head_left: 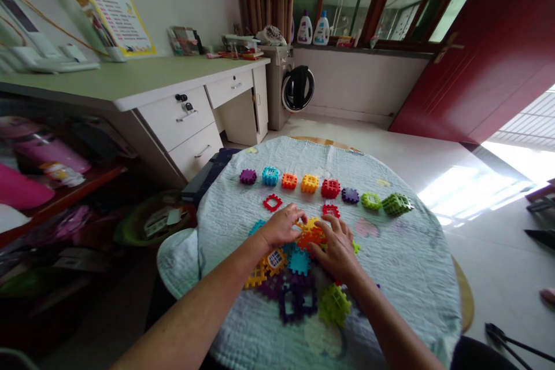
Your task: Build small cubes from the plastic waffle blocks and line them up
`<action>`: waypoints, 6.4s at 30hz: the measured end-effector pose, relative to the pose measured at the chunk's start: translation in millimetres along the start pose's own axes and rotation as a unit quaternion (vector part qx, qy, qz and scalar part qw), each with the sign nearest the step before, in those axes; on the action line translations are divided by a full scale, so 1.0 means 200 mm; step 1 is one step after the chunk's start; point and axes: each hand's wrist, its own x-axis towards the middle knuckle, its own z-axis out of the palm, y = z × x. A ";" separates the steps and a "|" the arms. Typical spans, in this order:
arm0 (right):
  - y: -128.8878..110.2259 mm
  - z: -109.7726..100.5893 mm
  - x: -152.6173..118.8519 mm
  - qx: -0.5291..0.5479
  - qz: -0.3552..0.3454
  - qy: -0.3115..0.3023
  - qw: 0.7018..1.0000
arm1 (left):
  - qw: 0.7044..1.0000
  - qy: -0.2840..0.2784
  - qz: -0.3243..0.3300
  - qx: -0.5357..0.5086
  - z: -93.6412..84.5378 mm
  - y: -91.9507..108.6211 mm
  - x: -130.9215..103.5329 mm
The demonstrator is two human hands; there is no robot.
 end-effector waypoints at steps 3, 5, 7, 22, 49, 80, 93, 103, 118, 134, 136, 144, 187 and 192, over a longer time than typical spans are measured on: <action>-0.03 -0.01 0.01 0.014 -0.032 -0.024 0.999 | 0.998 0.027 0.003 -0.054 -0.03 0.04 -0.04; -0.05 -0.01 0.01 0.032 -0.044 -0.030 0.998 | 0.995 0.057 0.002 -0.079 -0.03 0.06 -0.06; -0.07 -0.02 0.01 0.052 -0.044 -0.026 0.997 | 0.990 0.099 -0.012 -0.103 -0.04 0.06 -0.09; -0.07 0.00 0.00 0.242 0.047 -0.005 0.969 | 0.998 0.065 -0.005 0.024 0.01 0.01 -0.17; 0.10 -0.09 0.03 0.124 -0.043 0.033 0.991 | 0.969 0.233 -0.064 0.052 0.02 -0.02 -0.22; 0.19 -0.13 0.00 0.072 -0.108 -0.122 0.984 | 0.890 0.310 -0.250 0.222 -0.10 -0.54 -0.26; 0.12 -0.12 0.07 0.043 -0.111 -0.140 0.983 | 0.892 0.315 -0.245 0.210 -0.10 -0.53 -0.26; 0.10 -0.13 0.08 0.016 -0.089 -0.174 0.981 | 0.893 0.309 -0.253 0.210 -0.10 -0.54 -0.26; 0.02 -0.15 0.10 -0.057 -0.060 -0.178 0.980 | 0.898 0.303 -0.253 0.197 -0.11 -0.51 -0.26; -0.07 -0.11 0.70 -0.083 -0.089 -0.083 0.989 | 0.900 0.298 -0.265 0.176 -0.11 -0.49 -0.26; -0.08 -0.04 0.84 -0.104 -0.072 -0.096 0.987 | 0.901 0.297 -0.262 0.176 -0.11 -0.49 -0.26; -0.08 0.12 1.08 -0.151 -0.040 -0.146 0.977 | 0.903 0.290 -0.266 0.174 -0.11 -0.49 -0.26; -0.15 -0.11 0.82 -0.117 -0.039 -0.099 0.987 | 0.898 0.304 -0.267 0.174 -0.11 -0.50 -0.25; 0.05 -0.26 0.37 -0.070 -0.035 -0.114 0.990 | 0.902 0.297 -0.258 0.180 -0.11 -0.50 -0.26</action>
